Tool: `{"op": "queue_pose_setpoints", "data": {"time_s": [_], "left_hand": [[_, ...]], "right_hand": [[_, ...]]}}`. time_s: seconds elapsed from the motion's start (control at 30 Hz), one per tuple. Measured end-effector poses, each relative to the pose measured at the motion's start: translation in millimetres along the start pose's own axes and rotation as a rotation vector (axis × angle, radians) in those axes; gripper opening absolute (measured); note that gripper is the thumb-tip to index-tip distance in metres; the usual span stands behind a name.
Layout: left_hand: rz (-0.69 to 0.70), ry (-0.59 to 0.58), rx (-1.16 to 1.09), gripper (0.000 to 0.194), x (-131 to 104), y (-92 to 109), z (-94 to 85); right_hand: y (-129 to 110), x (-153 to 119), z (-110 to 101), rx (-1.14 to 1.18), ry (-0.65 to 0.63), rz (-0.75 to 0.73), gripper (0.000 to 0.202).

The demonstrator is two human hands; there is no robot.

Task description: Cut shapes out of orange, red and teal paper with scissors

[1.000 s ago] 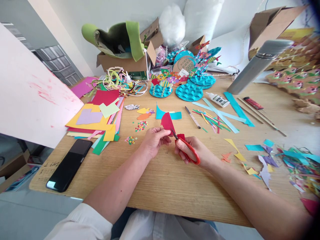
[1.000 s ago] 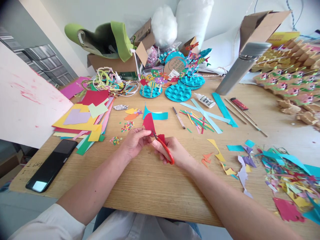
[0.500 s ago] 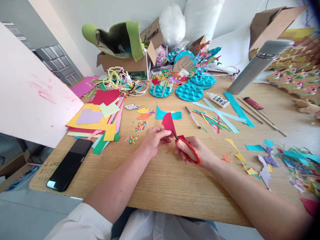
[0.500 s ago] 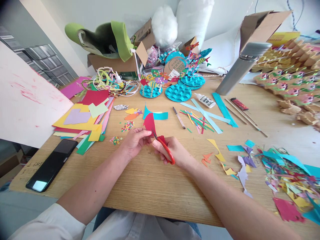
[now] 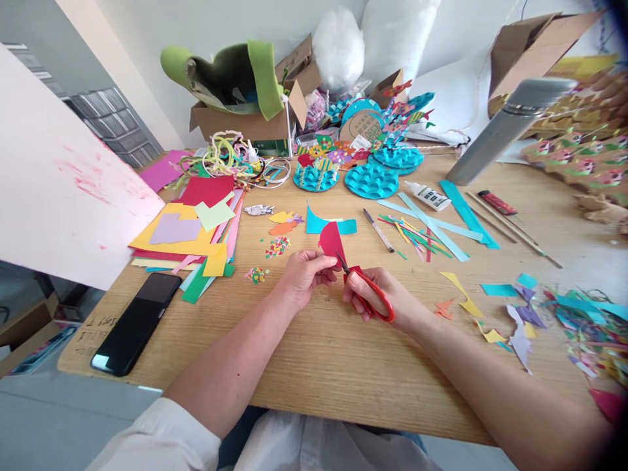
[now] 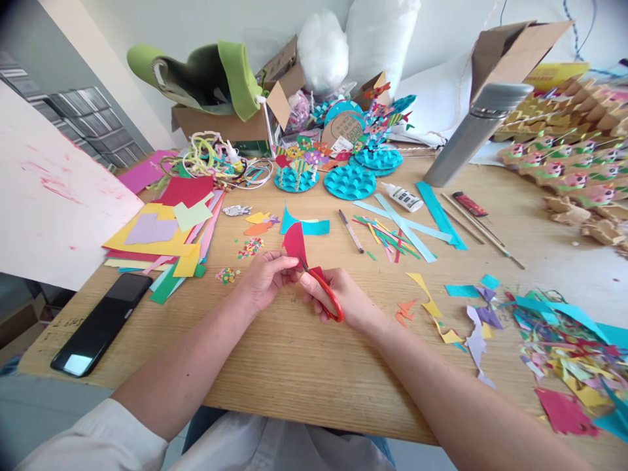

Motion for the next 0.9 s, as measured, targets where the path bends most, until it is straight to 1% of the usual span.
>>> {"op": "queue_pose_setpoints", "data": {"time_s": [0.27, 0.5, 0.73, 0.9], "left_hand": [[-0.005, -0.002, -0.002, 0.021, -0.1, -0.7, 0.4], [0.004, -0.009, -0.012, 0.022, 0.1, -0.4, 1.2], [0.022, 0.020, -0.047, 0.026, -0.2, 1.3, -2.3], [0.020, -0.001, -0.042, 0.025, -0.2, 1.6, -0.8]], "right_hand": [[-0.8, -1.5, 0.0, 0.002, 0.005, 0.011, 0.056], [1.1, 0.5, -0.4, -0.005, -0.005, -0.009, 0.055], [3.1, 0.5, -1.4, -0.029, -0.008, -0.005, 0.057], [0.2, -0.3, -0.4, -0.014, -0.010, -0.033, 0.058]]}}
Point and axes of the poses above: each hand's wrist, its own x-axis towards the middle knuckle, its own z-axis out of the palm, y = z × x, the point moved 10 cm from there along x, towards the middle knuckle, and after that the axes turned 13 degrees about -y, right-handed, at the moved point
